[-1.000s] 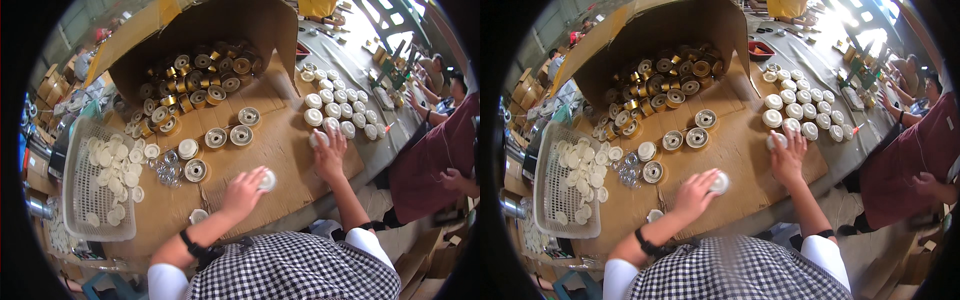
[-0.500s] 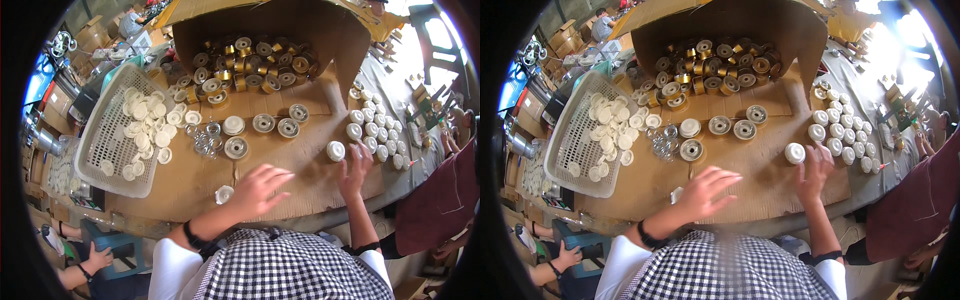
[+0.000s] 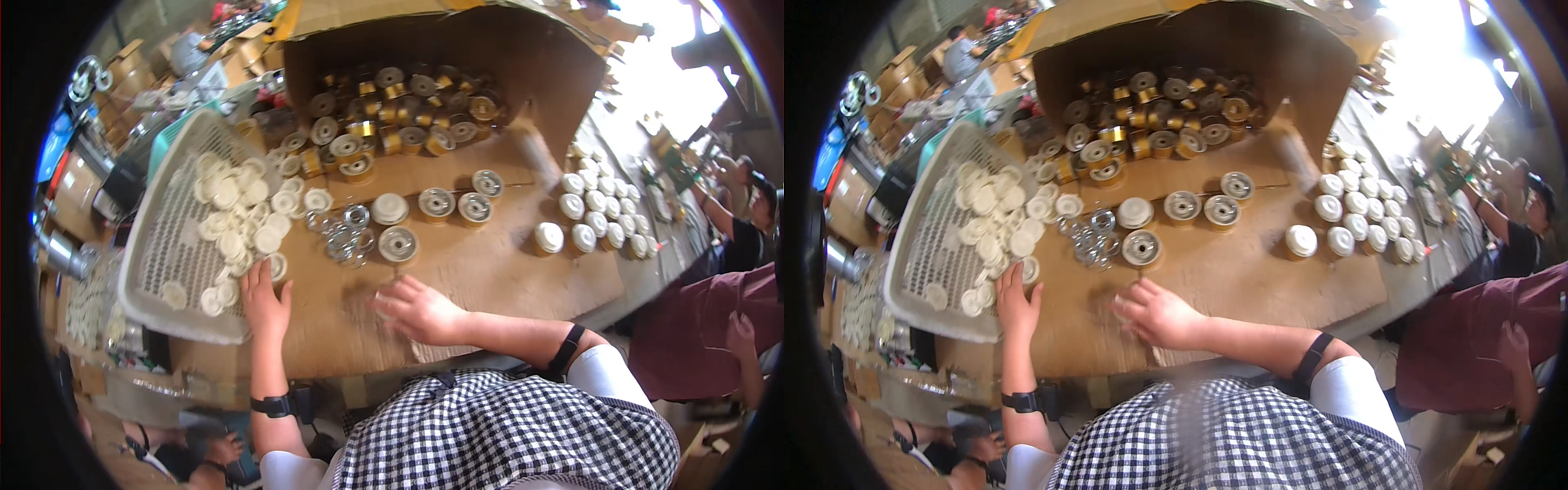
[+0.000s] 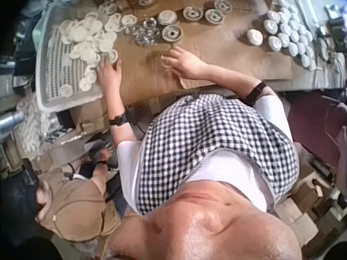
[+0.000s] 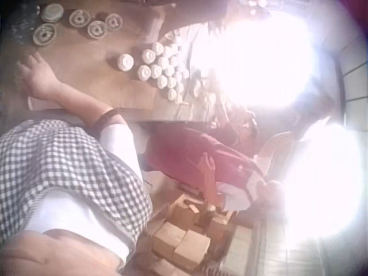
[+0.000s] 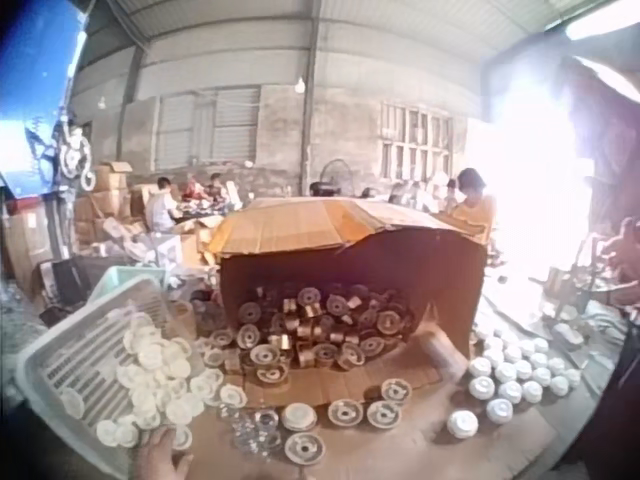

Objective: The person assembles circular plastic and metal valve components by hand, fitting a metal ring, an internal spring, and a white plastic cap onto a plastic base.

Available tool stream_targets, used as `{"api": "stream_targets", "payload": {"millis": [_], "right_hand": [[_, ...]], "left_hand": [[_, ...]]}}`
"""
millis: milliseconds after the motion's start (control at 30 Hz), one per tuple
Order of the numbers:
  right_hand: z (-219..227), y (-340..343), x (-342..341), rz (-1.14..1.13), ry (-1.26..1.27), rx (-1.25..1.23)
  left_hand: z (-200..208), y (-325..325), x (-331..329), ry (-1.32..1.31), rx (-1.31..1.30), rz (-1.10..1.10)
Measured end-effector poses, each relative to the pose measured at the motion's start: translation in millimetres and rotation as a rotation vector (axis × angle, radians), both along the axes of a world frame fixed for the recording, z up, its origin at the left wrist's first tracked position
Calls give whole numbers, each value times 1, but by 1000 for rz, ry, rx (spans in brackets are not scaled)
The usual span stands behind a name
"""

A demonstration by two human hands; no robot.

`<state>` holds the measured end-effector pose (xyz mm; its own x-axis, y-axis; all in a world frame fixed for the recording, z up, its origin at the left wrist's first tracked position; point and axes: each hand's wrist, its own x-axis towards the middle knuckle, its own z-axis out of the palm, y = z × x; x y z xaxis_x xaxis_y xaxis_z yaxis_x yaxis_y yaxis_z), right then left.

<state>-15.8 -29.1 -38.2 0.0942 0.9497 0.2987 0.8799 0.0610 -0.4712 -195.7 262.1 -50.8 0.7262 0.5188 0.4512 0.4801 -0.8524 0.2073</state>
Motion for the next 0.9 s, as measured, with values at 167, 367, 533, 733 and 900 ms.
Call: {"api": "stream_targets", "payload": {"millis": [167,367,533,733,900], "right_hand": [[32,-53,64,-688,437,55],[6,-128,87,-781,-114,-24],[-18,-135,83,-540,-51,-97],[18,-84,138,-678,-151,382],[-27,-45,180,-738,-190,218]], "left_hand": [[-11,8,28,42,44,6],[-4,-33,33,-145,-824,-238],[11,-59,12,33,-56,-264],[38,-106,27,54,-223,-288],[32,-107,28,60,-558,-146]]}}
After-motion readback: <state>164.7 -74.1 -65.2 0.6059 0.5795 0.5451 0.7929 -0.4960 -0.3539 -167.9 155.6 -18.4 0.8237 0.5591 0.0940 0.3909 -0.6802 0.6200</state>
